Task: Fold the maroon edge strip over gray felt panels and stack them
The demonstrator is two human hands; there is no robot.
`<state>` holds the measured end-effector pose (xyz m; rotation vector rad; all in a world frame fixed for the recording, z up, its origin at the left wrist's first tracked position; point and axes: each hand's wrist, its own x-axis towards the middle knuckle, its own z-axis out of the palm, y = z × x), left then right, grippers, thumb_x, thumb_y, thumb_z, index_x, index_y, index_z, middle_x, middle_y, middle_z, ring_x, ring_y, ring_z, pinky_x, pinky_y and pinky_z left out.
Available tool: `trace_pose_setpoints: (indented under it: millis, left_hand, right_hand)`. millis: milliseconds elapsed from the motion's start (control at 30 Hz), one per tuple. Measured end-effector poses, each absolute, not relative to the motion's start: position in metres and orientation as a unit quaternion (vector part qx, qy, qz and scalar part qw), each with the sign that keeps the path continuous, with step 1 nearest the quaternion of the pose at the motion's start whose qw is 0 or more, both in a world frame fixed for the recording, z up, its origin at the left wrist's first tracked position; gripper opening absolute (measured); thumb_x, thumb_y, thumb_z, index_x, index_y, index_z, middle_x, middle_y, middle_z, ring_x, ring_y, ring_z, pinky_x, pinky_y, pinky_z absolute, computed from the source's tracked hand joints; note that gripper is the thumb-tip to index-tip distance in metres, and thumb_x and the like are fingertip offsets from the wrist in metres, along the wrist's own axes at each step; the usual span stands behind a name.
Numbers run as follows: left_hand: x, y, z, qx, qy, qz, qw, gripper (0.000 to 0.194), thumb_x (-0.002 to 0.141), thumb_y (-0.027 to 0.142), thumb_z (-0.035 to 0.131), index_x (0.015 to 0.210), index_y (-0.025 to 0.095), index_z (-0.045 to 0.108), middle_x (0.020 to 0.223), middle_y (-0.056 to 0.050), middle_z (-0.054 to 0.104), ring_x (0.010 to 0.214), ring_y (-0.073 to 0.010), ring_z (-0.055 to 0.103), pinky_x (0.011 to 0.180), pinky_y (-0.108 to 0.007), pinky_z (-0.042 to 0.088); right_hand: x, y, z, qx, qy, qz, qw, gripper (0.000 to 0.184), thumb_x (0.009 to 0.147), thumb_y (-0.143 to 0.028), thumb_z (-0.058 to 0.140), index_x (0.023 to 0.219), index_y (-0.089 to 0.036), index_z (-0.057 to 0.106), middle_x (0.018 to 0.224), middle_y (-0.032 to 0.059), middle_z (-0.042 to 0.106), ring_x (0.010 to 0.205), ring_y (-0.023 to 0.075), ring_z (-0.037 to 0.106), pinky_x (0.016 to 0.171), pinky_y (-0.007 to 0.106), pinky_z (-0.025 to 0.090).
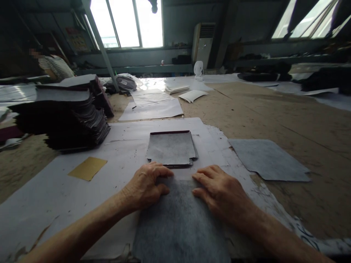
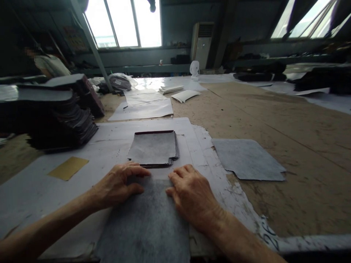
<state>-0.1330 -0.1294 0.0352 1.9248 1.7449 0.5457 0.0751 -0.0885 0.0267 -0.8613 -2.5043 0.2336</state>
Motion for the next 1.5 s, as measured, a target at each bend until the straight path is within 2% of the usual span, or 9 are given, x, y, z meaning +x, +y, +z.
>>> trace_pose_setpoints:
  millis: [67, 167, 300, 367, 500, 733, 1000, 1333, 1500]
  left_hand:
    - [-0.134, -0.129, 0.035, 0.716, 0.629, 0.198, 0.227, 0.036, 0.063, 0.011, 0.068, 0.097, 0.022, 0.066, 0.088, -0.001, 0.062, 0.089, -0.0189, 0.052, 0.082, -0.033, 0.041]
    - [-0.135, -0.128, 0.034, 0.744, 0.607, 0.195, 0.199, 0.033, 0.064, 0.009, 0.068, 0.095, 0.022, 0.068, 0.088, -0.002, 0.062, 0.088, -0.0195, 0.052, 0.081, -0.035, 0.041]
    - [-0.138, -0.128, 0.028, 0.787, 0.562, 0.217, 0.13, 0.022, 0.068, 0.009, 0.064, 0.086, 0.022, 0.068, 0.081, -0.001, 0.061, 0.081, -0.0182, 0.052, 0.077, -0.036, 0.04]
    - [-0.141, -0.128, 0.024, 0.821, 0.517, 0.232, 0.072, 0.019, 0.073, 0.011, 0.059, 0.084, 0.023, 0.068, 0.078, -0.001, 0.061, 0.076, -0.0172, 0.051, 0.072, -0.035, 0.039]
    - [-0.15, -0.127, 0.016, 0.879, 0.407, 0.249, 0.013, 0.028, 0.078, 0.004, 0.046, 0.091, 0.02, 0.065, 0.079, -0.003, 0.059, 0.073, -0.0154, 0.048, 0.067, -0.033, 0.04]
    - [-0.158, -0.129, 0.016, 0.925, 0.323, 0.202, 0.006, 0.036, 0.077, -0.001, 0.038, 0.107, 0.01, 0.054, 0.085, -0.007, 0.052, 0.075, -0.0167, 0.041, 0.068, -0.034, 0.043]
    - [-0.155, -0.131, 0.018, 0.929, 0.333, 0.157, 0.038, 0.029, 0.086, 0.005, 0.034, 0.108, 0.007, 0.053, 0.087, -0.008, 0.049, 0.077, -0.0172, 0.039, 0.07, -0.034, 0.042]
    - [-0.155, -0.134, 0.017, 0.922, 0.345, 0.166, 0.054, 0.03, 0.087, 0.003, 0.032, 0.107, 0.011, 0.052, 0.089, -0.008, 0.049, 0.078, -0.0166, 0.041, 0.069, -0.033, 0.042]
    - [-0.155, -0.135, 0.019, 0.923, 0.338, 0.183, 0.036, 0.032, 0.086, 0.001, 0.032, 0.111, 0.011, 0.05, 0.091, -0.009, 0.051, 0.078, -0.016, 0.044, 0.068, -0.032, 0.045]
  right_hand:
    - [0.077, -0.079, 0.024, -0.305, -0.928, 0.089, 0.195, 0.022, 0.07, -0.01, 0.065, 0.091, -0.012, 0.066, 0.087, 0.0086, 0.064, 0.086, 0.0238, 0.054, 0.076, 0.039, 0.049]
    - [0.074, -0.075, 0.023, -0.295, -0.935, 0.098, 0.172, 0.025, 0.068, -0.011, 0.067, 0.093, -0.014, 0.066, 0.084, 0.0073, 0.063, 0.084, 0.0223, 0.054, 0.075, 0.038, 0.048]
    - [0.075, -0.076, 0.02, -0.293, -0.925, 0.107, 0.218, 0.023, 0.067, -0.008, 0.067, 0.088, -0.015, 0.066, 0.079, 0.0051, 0.061, 0.078, 0.0189, 0.054, 0.068, 0.032, 0.047]
    - [0.077, -0.078, 0.017, -0.284, -0.921, 0.101, 0.248, 0.018, 0.071, -0.007, 0.062, 0.087, -0.016, 0.066, 0.077, 0.0045, 0.06, 0.076, 0.0171, 0.053, 0.066, 0.029, 0.046]
    - [0.081, -0.084, 0.012, -0.231, -0.929, 0.047, 0.286, 0.022, 0.082, -0.006, 0.046, 0.085, -0.015, 0.065, 0.073, 0.0047, 0.057, 0.07, 0.015, 0.05, 0.06, 0.027, 0.044]
    - [0.085, -0.089, 0.012, -0.151, -0.953, -0.031, 0.262, 0.026, 0.087, -0.007, 0.038, 0.096, -0.007, 0.062, 0.082, 0.01, 0.059, 0.077, 0.0191, 0.05, 0.065, 0.034, 0.047]
    - [0.086, -0.088, 0.013, -0.129, -0.965, -0.06, 0.221, 0.031, 0.091, -0.01, 0.031, 0.098, -0.007, 0.061, 0.085, 0.0104, 0.06, 0.083, 0.0203, 0.052, 0.069, 0.036, 0.049]
    - [0.105, -0.081, 0.022, -0.113, -0.975, -0.016, 0.189, 0.025, 0.09, -0.008, 0.035, 0.101, -0.009, 0.058, 0.09, 0.0096, 0.06, 0.086, 0.0185, 0.053, 0.074, 0.034, 0.049]
    - [0.111, -0.079, 0.018, -0.172, -0.957, 0.055, 0.227, 0.023, 0.088, -0.007, 0.036, 0.099, -0.012, 0.056, 0.087, 0.0086, 0.059, 0.082, 0.0167, 0.053, 0.071, 0.033, 0.048]
